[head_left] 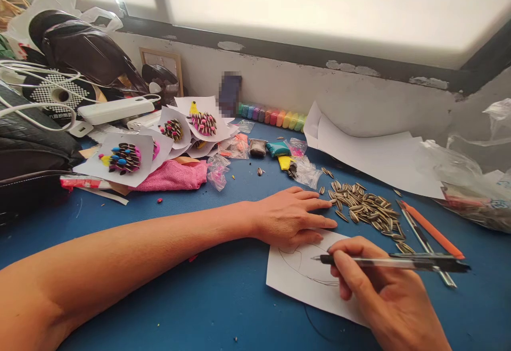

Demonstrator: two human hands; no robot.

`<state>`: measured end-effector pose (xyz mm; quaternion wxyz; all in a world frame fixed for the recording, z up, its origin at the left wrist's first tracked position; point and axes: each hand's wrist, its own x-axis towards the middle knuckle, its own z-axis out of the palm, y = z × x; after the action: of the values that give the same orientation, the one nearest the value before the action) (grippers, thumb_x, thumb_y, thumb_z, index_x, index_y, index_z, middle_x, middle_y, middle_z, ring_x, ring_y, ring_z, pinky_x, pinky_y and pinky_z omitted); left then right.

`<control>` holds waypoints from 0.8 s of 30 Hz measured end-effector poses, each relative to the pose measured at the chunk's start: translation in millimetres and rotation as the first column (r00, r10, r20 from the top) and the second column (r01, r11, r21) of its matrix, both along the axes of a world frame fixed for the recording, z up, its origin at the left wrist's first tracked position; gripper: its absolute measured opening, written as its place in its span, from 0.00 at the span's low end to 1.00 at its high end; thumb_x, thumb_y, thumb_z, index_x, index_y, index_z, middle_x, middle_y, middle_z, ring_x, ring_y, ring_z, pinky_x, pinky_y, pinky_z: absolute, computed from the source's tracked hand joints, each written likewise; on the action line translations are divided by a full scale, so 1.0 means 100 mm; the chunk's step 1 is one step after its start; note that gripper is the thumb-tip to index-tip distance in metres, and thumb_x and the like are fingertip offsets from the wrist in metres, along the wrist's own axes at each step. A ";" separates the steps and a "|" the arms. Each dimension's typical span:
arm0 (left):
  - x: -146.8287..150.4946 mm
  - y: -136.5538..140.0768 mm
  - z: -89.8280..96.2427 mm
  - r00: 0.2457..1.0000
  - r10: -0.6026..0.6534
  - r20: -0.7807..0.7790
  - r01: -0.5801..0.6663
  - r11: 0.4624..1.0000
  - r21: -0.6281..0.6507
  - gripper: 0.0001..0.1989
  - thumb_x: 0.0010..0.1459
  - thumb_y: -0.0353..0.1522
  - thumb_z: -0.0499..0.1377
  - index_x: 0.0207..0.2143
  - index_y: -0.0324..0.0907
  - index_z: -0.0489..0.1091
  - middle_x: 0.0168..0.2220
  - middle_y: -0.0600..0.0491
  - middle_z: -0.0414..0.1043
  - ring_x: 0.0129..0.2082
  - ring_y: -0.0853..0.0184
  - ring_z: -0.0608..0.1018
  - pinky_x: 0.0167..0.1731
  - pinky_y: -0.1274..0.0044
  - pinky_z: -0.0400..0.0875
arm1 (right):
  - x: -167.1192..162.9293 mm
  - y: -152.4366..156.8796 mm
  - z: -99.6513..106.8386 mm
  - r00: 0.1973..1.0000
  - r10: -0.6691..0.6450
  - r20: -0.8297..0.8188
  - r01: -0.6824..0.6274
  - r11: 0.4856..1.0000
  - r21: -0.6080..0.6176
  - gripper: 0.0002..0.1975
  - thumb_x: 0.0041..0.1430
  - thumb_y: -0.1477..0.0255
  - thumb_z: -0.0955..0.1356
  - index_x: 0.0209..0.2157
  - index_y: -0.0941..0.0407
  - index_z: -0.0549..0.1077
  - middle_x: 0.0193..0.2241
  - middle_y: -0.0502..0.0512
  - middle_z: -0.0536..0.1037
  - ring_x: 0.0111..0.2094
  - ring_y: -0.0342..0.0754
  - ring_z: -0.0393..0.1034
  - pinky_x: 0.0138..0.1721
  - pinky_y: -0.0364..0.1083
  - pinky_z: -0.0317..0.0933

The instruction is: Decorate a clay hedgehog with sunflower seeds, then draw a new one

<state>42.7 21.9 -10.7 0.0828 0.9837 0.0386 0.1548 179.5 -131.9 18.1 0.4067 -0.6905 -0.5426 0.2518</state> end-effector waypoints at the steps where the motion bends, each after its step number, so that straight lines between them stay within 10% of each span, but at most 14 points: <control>1: 0.00 0.00 0.00 1.000 0.000 0.008 0.000 1.000 0.009 0.21 0.68 0.39 0.50 0.59 0.43 0.67 0.64 0.44 0.60 0.62 0.51 0.65 0.59 0.62 0.60 | 0.03 0.00 -0.01 1.000 -0.022 -0.013 0.023 1.000 0.021 0.12 0.60 0.58 0.66 0.31 0.49 0.75 0.17 0.45 0.70 0.24 0.44 0.69 0.26 0.40 0.63; 9: -0.01 0.01 0.01 0.999 0.019 0.033 -0.019 1.000 -0.007 0.20 0.67 0.39 0.51 0.57 0.41 0.68 0.64 0.43 0.59 0.63 0.53 0.63 0.60 0.63 0.58 | 0.02 -0.02 -0.05 0.992 -0.124 -0.014 0.125 0.991 0.056 0.13 0.62 0.58 0.65 0.38 0.49 0.75 0.19 0.45 0.72 0.19 0.42 0.66 0.21 0.40 0.63; 15: 0.01 0.05 0.03 0.997 -0.025 0.072 0.030 0.997 -0.072 0.17 0.65 0.37 0.54 0.50 0.36 0.74 0.55 0.41 0.68 0.54 0.58 0.71 0.58 0.67 0.63 | 0.10 -0.02 -0.09 0.968 0.006 0.250 -0.042 0.989 0.138 0.07 0.60 0.62 0.67 0.32 0.50 0.74 0.12 0.41 0.61 0.12 0.40 0.56 0.11 0.38 0.52; 24: 0.00 0.06 0.03 0.997 -0.009 0.071 0.018 0.991 -0.134 0.17 0.63 0.37 0.57 0.50 0.38 0.74 0.55 0.42 0.68 0.55 0.57 0.71 0.58 0.67 0.63 | 0.05 0.01 -0.09 0.981 0.028 0.192 -0.052 0.991 0.121 0.05 0.58 0.65 0.69 0.31 0.50 0.74 0.19 0.44 0.75 0.16 0.40 0.68 0.16 0.36 0.61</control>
<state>42.6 28.0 -7.6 0.1513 0.9701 0.0393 0.1855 184.8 -130.9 8.8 0.3906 -0.6733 -0.6075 0.1582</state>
